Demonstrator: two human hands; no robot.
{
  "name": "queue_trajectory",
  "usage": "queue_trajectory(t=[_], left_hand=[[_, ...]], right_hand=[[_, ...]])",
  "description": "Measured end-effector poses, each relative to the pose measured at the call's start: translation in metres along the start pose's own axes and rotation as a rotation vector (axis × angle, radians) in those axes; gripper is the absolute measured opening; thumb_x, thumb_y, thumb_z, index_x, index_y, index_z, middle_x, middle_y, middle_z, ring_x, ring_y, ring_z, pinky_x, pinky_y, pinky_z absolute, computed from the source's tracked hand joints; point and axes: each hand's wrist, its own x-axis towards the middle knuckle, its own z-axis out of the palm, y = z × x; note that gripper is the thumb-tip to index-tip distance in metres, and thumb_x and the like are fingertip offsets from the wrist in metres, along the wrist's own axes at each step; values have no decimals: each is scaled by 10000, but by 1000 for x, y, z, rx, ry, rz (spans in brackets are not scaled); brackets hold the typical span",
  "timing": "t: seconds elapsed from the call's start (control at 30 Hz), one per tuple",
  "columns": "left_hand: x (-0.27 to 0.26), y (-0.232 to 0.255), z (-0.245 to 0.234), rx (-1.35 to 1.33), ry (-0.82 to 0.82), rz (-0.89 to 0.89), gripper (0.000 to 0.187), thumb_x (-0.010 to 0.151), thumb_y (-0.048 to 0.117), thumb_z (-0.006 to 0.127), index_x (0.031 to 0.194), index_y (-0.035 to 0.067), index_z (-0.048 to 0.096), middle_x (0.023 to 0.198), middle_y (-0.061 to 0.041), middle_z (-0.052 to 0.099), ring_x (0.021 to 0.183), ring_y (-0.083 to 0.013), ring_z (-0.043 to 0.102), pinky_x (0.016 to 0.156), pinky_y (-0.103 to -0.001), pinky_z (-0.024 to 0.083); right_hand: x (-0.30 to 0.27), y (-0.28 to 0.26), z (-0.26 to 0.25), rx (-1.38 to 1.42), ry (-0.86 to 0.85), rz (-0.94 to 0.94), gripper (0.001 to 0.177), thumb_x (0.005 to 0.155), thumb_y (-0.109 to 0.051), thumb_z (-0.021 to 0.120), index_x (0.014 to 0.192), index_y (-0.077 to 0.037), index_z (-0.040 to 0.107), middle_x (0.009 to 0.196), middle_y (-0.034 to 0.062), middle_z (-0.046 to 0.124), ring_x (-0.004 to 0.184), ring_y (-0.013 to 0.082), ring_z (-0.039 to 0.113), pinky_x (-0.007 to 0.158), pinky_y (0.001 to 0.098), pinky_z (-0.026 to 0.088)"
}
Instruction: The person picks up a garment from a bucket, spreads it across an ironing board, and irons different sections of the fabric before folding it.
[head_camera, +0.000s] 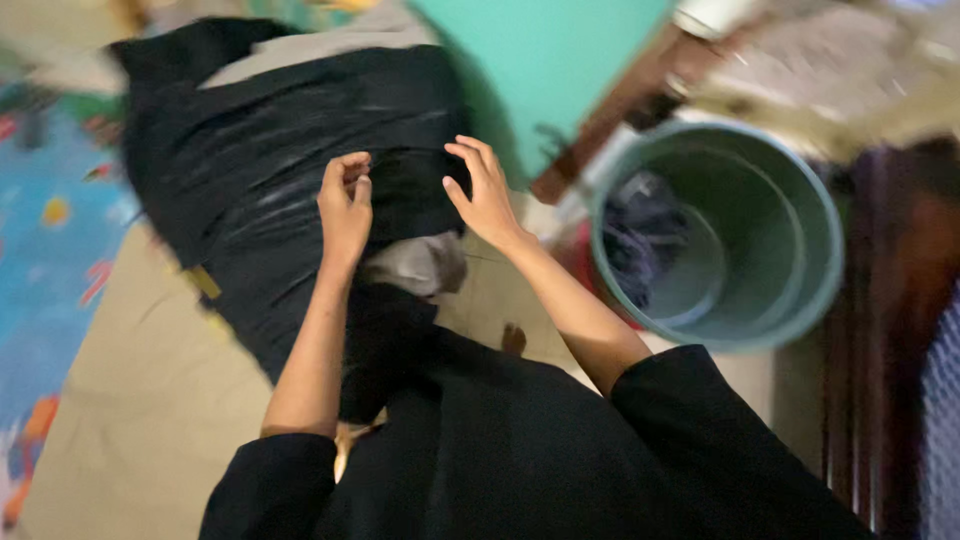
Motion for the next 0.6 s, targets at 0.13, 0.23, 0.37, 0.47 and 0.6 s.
queue_trajectory(t=[0.13,0.23,0.37,0.47,0.6], left_hand=[[-4,29,102,-70,-274,-6,134,1038,-7,575,1145,13,654,1068,-85,731,974,-159,702,883,-286,548],[-24,41,172,-89,-499,-4,152,1018,5,573,1144,13,658,1033,-68,725,936,-140,706,844,-272,553],[-57,34,258,0,-722,-109,163,1028,55,589,1161,32,681,977,-69,734,884,-153,684,794,-298,546],[-83,21,318,-8,-728,-183,174,1027,79,588,1173,38,673,991,-63,735,880,-153,691,791,-313,552],[-112,2,385,-49,-735,-280,189,1036,90,559,1193,51,656,1051,-62,734,903,-153,709,813,-313,557]], right_hand=[[-55,72,-90,80,169,216,391,956,-77,686,1337,-100,599,1405,121,544,1183,250,642,964,376,537],[-124,156,-141,49,314,388,361,920,-47,682,1275,-79,622,1286,126,562,1059,244,684,898,360,567],[-223,300,-175,-123,319,730,343,843,-162,765,1172,-83,710,1091,132,722,1010,260,705,915,361,563],[-263,367,-184,55,226,1148,528,718,-270,818,1192,-82,681,1114,132,742,1008,246,725,908,366,564],[-287,437,-173,17,145,1134,714,700,-332,886,1309,-72,619,1242,180,689,1153,303,662,997,387,514]])
